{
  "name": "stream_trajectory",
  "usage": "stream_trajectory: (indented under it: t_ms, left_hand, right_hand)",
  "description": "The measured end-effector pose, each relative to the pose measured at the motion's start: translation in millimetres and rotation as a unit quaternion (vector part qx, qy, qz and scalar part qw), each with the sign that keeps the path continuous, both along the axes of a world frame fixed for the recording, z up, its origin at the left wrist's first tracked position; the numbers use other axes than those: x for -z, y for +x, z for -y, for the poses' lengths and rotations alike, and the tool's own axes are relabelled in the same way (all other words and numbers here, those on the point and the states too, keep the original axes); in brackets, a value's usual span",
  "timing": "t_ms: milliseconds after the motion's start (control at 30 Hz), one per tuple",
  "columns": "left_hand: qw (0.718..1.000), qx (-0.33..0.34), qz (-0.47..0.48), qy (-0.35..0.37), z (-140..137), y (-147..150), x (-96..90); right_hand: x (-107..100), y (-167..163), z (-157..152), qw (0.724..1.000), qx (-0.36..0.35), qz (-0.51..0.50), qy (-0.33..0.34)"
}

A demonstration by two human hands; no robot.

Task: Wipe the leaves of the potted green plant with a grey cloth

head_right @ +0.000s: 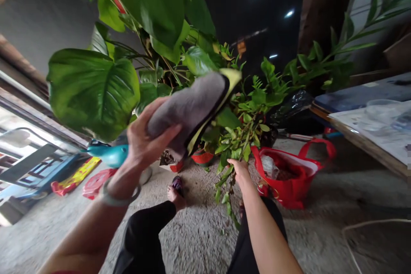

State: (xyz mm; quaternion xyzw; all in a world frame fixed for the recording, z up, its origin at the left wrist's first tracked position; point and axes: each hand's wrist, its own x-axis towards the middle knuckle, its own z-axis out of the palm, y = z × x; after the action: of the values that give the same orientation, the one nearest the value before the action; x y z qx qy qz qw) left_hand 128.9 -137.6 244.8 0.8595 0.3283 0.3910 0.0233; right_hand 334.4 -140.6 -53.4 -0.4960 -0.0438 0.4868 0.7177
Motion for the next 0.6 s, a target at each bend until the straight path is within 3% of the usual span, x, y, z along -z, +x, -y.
stream_trajectory:
  t_ms: [67,167,267,333,400,467,600]
  left_hand:
    - [0.998,-0.035,-0.046,0.032,-28,32,20.6]
    - [0.963,-0.079,-0.249,-0.061,-63,50,84.4]
    - [0.892,-0.114,-0.387,-0.204,-72,27,150.2]
    - [0.865,-0.108,-0.421,-0.253,-62,-1,175.2]
    - [0.850,-0.096,-0.439,-0.274,-48,-26,179.1]
    - [0.851,-0.084,-0.439,-0.276,-36,-42,165.3]
    - [0.911,-0.095,-0.348,-0.198,-42,-30,126.0]
  right_hand:
    - [-3,-2,0,1.000,0.002,0.001,-0.010]
    - [-7,-4,-1,1.000,0.003,-0.001,-0.015]
    - [-9,-5,-1,1.000,-0.001,-0.011,-0.016]
    - [-9,-3,1,1.000,-0.006,-0.019,-0.014]
    - [-8,0,2,0.999,-0.011,-0.027,-0.012]
    - [-7,3,4,0.999,-0.016,-0.033,-0.012]
    - [-6,3,3,0.999,-0.010,-0.032,-0.015]
